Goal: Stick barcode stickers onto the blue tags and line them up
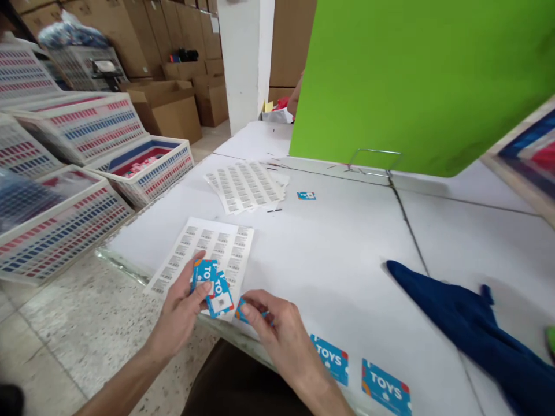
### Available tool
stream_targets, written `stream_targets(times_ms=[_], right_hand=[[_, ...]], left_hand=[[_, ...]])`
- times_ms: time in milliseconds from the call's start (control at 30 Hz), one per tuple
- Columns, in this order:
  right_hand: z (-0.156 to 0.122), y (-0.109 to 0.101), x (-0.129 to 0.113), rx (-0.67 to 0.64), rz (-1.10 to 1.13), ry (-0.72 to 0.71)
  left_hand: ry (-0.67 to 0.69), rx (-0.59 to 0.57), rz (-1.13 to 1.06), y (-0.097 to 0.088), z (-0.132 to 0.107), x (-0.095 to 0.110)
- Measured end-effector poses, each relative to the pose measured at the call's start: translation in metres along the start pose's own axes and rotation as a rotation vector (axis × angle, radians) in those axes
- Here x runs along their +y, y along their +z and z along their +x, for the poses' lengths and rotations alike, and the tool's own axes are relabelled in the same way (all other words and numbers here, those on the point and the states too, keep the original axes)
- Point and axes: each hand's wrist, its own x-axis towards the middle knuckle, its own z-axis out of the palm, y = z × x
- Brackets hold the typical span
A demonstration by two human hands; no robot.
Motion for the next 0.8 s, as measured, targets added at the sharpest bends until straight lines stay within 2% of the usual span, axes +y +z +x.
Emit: stream_targets(times_ms=[67,133,233,367,467,600,700,800], right_hand=[[0.0,0.005,-0.003,-0.006,0.15,0.017],[0.001,0.008,0.0,0.042,0.223,0.039],[0.0,0.009,0.007,0.102,0.231,0.074],[-0.004,0.004,0.011,0.089,0.277,0.083],[-0.008,0.0,0.012,0.087,0.323,0.029],[-0.01,-0.003,0.017,0.068,0.438,0.008],[-0.009,-0.004,0.02,0.062,0.475,-0.007],[-0.007,-0.009,0.022,0.134,0.439,0.036]], left_hand=[[-0.047,-0.028,-0.083,0.011,-0.005,-0.007],[-0.074,-0.039,-0.137,0.016,-0.007,-0.011],[-0.083,-0.118,-0.152,0.017,-0.01,-0.013],[-0.104,-0.216,-0.17,0.015,-0.01,-0.012],[-0.197,-0.244,-0.265,0.018,-0.011,-0.012],[-0.401,-0.34,-0.395,0.028,-0.016,-0.013],[-0.488,-0.395,-0.371,0.032,-0.019,-0.019],[-0.46,-0.368,-0.296,0.027,-0.018,-0.023]])
